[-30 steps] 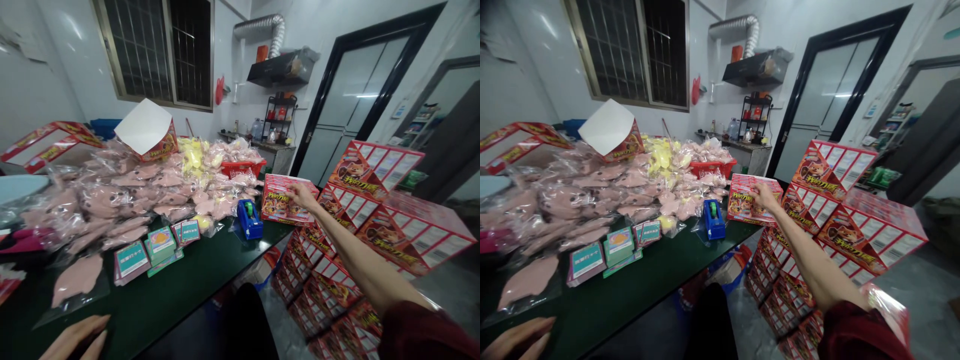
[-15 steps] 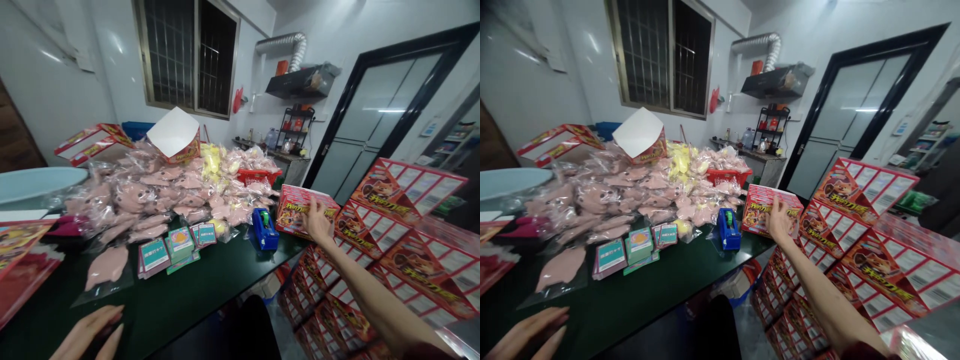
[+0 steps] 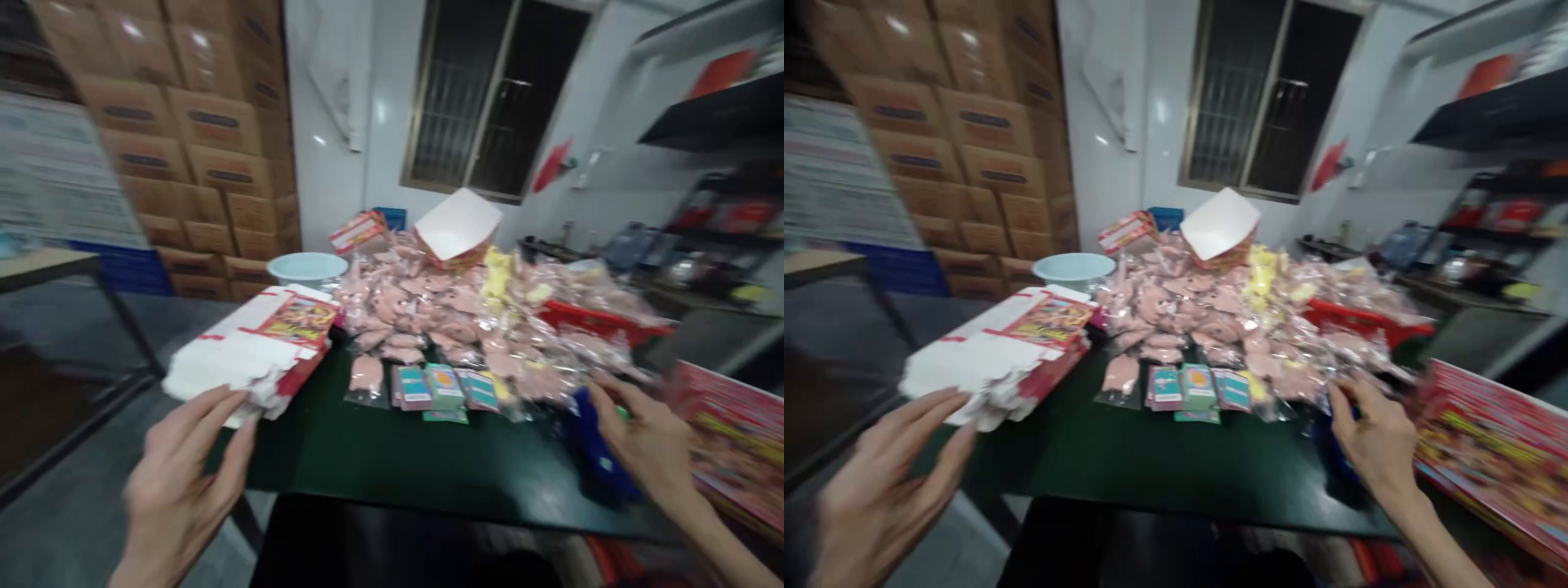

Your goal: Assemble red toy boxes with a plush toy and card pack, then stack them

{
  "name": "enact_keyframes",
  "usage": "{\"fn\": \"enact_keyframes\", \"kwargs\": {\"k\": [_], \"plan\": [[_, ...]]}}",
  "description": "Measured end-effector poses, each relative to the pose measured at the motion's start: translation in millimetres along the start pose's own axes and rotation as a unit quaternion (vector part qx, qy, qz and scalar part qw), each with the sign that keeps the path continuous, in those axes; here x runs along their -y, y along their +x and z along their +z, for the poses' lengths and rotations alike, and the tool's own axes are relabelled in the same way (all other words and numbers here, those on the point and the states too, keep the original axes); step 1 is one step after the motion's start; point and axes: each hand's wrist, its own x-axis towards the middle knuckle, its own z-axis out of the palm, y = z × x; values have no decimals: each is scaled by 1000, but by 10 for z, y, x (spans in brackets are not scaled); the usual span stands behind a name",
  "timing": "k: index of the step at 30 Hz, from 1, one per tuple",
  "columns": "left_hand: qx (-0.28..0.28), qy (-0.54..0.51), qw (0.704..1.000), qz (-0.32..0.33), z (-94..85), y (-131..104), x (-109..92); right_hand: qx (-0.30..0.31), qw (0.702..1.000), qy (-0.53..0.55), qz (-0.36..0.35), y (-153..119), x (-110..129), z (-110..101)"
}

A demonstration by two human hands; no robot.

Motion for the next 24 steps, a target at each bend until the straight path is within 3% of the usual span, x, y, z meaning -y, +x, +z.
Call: {"fn": "enact_keyframes", "kwargs": {"k": [2,6,8,10,14,17,20,24], "plan": [[63,94,992,46,-12,59,71,52,979,175,-88,65,780,157],[155,197,966,58,37,141,149,185,894,377,-155,198,2309,344],[173,208,961,50,59,188,171,235,868,407,-160,343,2867,515],[186,206,959,53,84,242,221,271,871,384,-144,531,3273,764],[220,182,954,88,150,281,401,302,890,322,-118,833,3807,1340],[200,171,961,88,192,205,496,323,899,275,-108,877,4070,1639],[168,168,967,87,227,94,527,313,914,238,-100,851,4214,1746],[137,150,975,95,247,10,572,282,930,221,-78,958,4201,1655]]}}
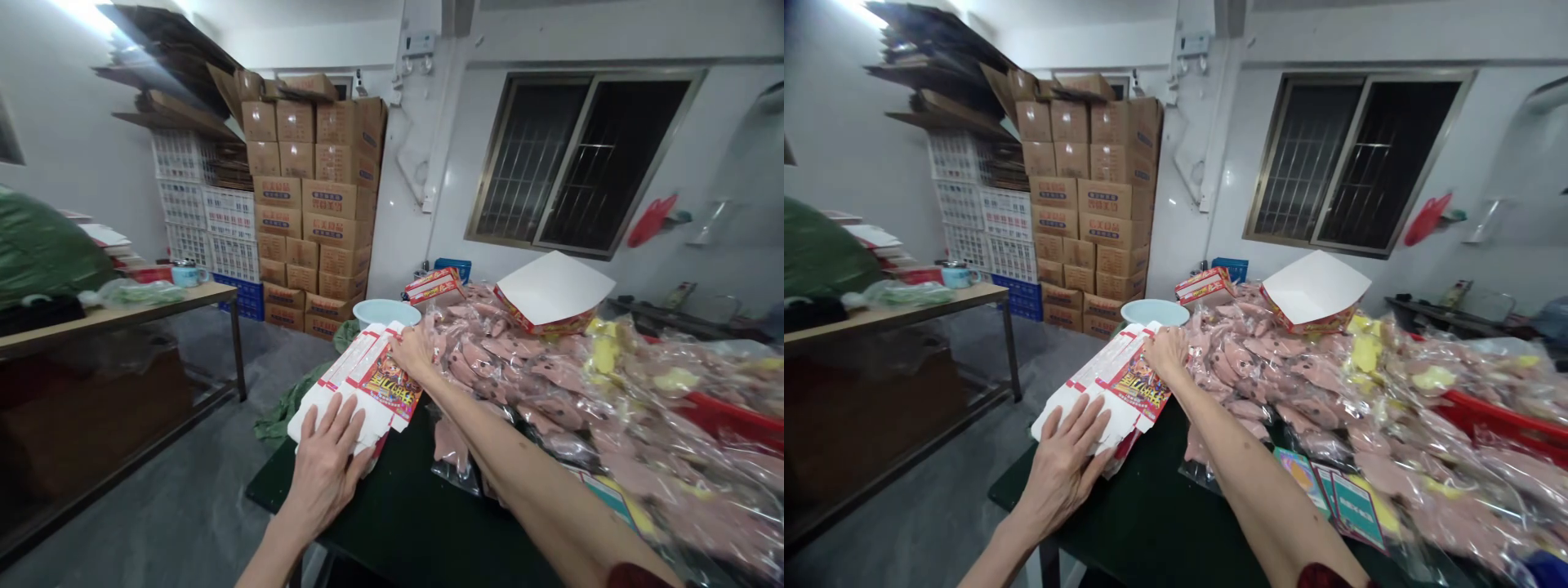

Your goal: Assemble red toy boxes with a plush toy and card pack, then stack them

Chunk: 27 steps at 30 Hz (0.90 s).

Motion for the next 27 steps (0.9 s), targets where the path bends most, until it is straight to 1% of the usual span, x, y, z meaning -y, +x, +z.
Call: {"fn": "enact_keyframes", "kwargs": {"k": [3,5,8,10,11,13,15,16,18,20,22,24,25,26,27], "plan": [[-24,-38,999,1,-75,31,24,-15,1000,18,7,19,-38,-318],[-59,-56,997,-15,-214,109,-13,-26,999,38,-2,-34,-82,-594],[-120,-48,990,-56,-471,285,-206,-42,997,63,-32,-282,-158,-1003],[-123,-50,988,-74,-570,398,-415,-48,991,95,-83,-554,-201,-1209],[-116,-60,988,-83,-575,441,-534,-51,985,122,-110,-709,-219,-1284],[-102,-108,983,-105,-497,479,-790,-44,968,201,-143,-1031,-249,-1383],[-84,-195,969,-128,-353,455,-1050,-32,950,277,-137,-1322,-286,-1440],[-75,-249,955,-140,-283,427,-1174,-26,944,302,-132,-1443,-312,-1461],[-51,-366,915,-162,-187,366,-1394,-23,937,322,-136,-1623,-390,-1499],[4,-487,853,-185,-163,328,-1566,-26,933,326,-149,-1723,-495,-1529],[85,-592,771,-221,-183,331,-1686,-19,930,333,-154,-1764,-610,-1543],[143,-665,679,-277,-202,370,-1753,-19,934,317,-165,-1775,-716,-1544],[151,-690,636,-310,-202,397,-1766,-39,938,293,-180,-1781,-763,-1544],[141,-708,599,-346,-193,425,-1763,-73,942,260,-198,-1790,-805,-1545],[121,-717,572,-379,-176,449,-1746,-123,943,224,-213,-1807,-844,-1546]]}}
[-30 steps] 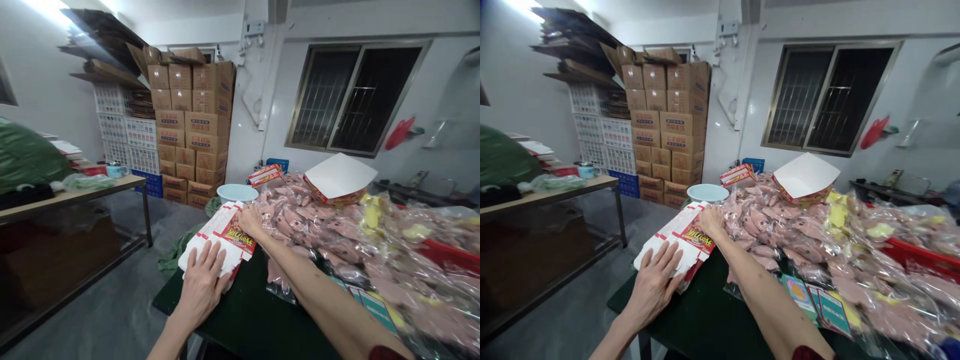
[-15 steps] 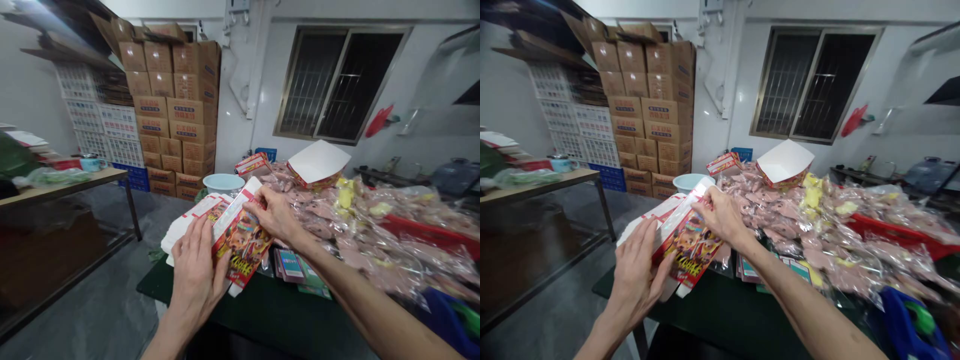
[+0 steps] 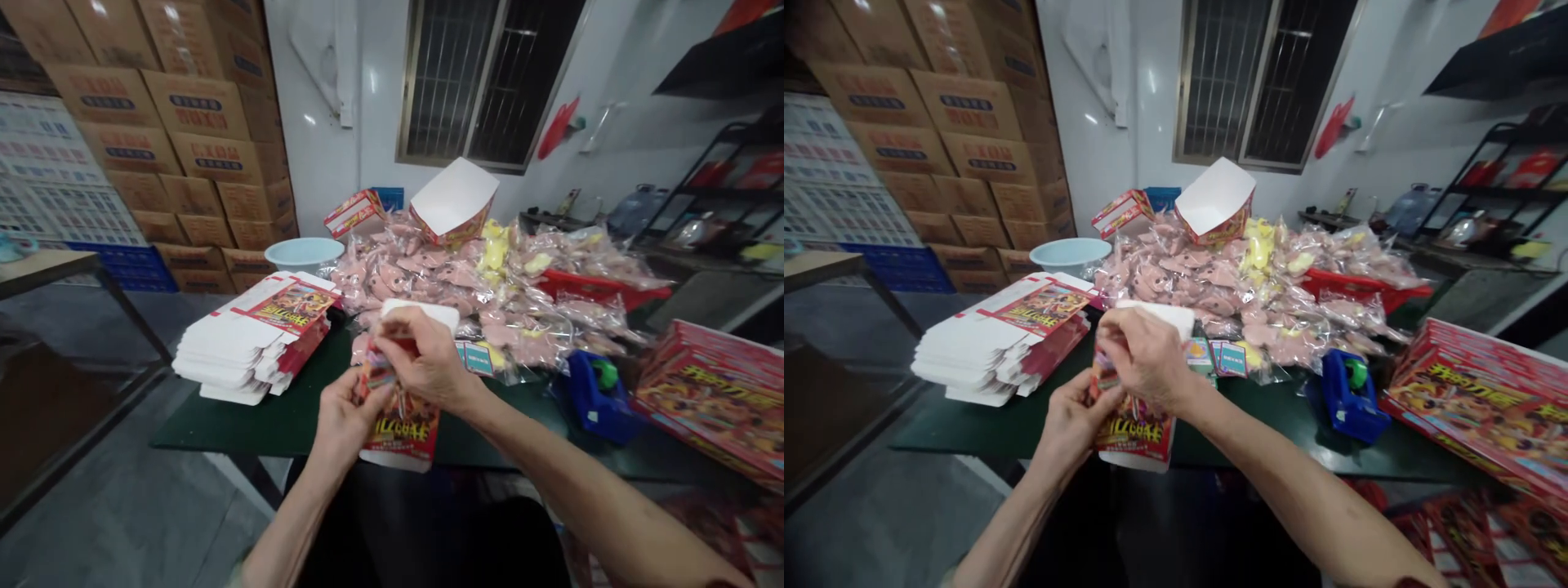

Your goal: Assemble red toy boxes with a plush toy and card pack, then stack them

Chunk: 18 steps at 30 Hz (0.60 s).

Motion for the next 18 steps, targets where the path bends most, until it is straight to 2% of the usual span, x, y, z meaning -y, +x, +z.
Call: {"fn": "enact_keyframes", "kwargs": {"k": [2,4,5,6,8,10,14,18], "plan": [[-68,-40,997,1,-50,74,1,-97,992,-70,-28,-87,-39,-35],[-115,-29,993,20,-121,136,38,-173,982,-79,16,-228,-95,-32],[-124,-16,992,29,-151,157,73,-189,978,-64,59,-317,-136,-7],[-126,-2,991,37,-171,171,118,-186,976,-43,105,-411,-186,34],[-121,17,991,49,-178,182,227,-142,971,10,191,-589,-303,144],[-106,25,992,58,-159,178,331,-104,962,65,243,-716,-409,249],[-68,41,994,74,-157,156,433,-137,952,124,245,-797,-495,314],[-44,69,992,96,-237,109,429,-140,966,90,195,-856,-483,284]]}}
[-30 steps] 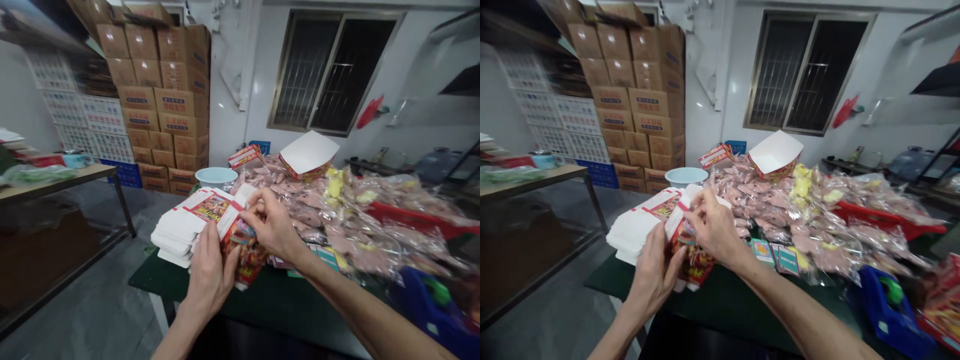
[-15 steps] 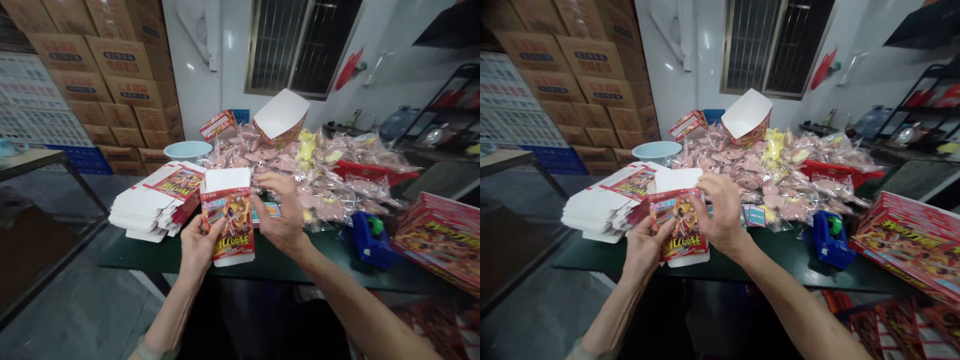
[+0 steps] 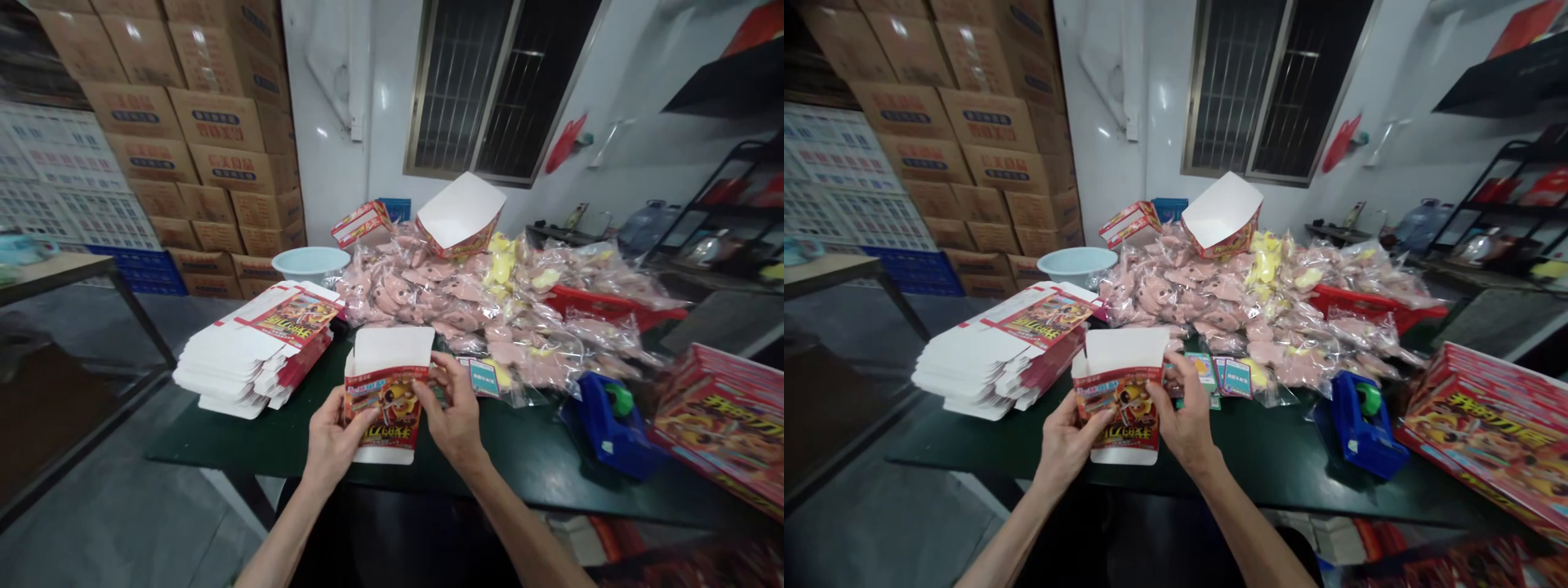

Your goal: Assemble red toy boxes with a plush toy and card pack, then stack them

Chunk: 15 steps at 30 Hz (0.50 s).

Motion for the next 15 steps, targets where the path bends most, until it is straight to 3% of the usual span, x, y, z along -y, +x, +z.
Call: {"fn": "enact_keyframes", "kwargs": {"k": [9,15], "plan": [[-36,127,975,177,-43,19,-198,71,980,-101,-159,-48,107,-110],[-106,144,941,289,72,59,-314,101,977,-96,-164,69,170,-167]]}}
